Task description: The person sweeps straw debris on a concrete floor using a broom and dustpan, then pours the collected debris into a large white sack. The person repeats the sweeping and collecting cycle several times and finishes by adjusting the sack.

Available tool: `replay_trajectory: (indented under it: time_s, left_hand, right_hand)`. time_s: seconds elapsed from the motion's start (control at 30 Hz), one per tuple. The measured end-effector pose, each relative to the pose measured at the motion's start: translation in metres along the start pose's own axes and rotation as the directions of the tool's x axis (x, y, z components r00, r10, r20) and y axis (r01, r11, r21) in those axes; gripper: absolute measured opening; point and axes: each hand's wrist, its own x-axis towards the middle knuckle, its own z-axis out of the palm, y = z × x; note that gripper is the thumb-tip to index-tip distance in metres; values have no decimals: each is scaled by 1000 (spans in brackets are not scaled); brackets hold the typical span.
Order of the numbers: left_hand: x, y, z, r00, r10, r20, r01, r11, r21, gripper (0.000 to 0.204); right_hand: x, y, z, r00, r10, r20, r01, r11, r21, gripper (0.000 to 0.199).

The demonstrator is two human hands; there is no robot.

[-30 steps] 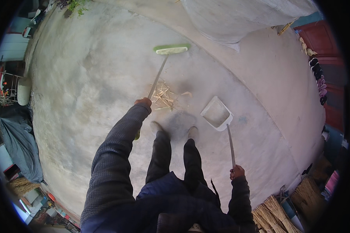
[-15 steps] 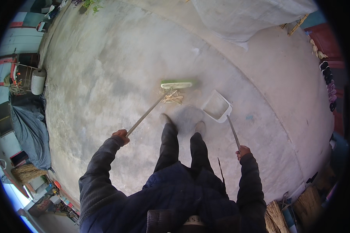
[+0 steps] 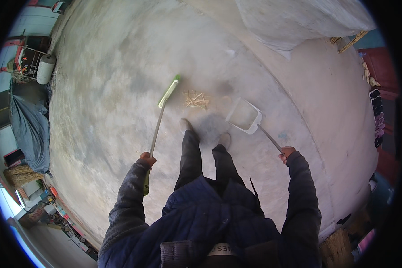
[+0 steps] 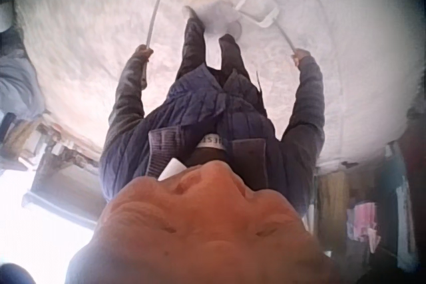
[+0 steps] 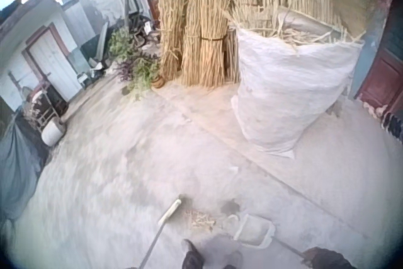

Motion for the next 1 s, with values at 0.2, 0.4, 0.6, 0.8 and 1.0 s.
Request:
replay_trajectory:
  time_s: [0.2,0.4,0.6,0.8,1.0]
  left_hand:
    - [8,5,56,1000,24,17,-22,995,-97,18]
    - [-8,66,144,961,146,236,-169,982,83,22]
    - [-17,57,199,908,345,237,-394,895,209,31]
    - [-53,74,228,849,427,312,-506,828,243,33]
    - [-109,71,202,856,421,300,-484,856,183,35]
  right_hand:
    - [40,30,-15,974,-226,13,196,812,-550,18]
    - [96,42,-27,737,-582,345,525,170,-834,16]
    - [74,24,-14,800,-457,390,388,-102,-916,19]
    - [79,19,-10,719,-549,426,514,8,-858,22]
    - [58,-4,-20,688,-483,542,544,-152,-825,21]
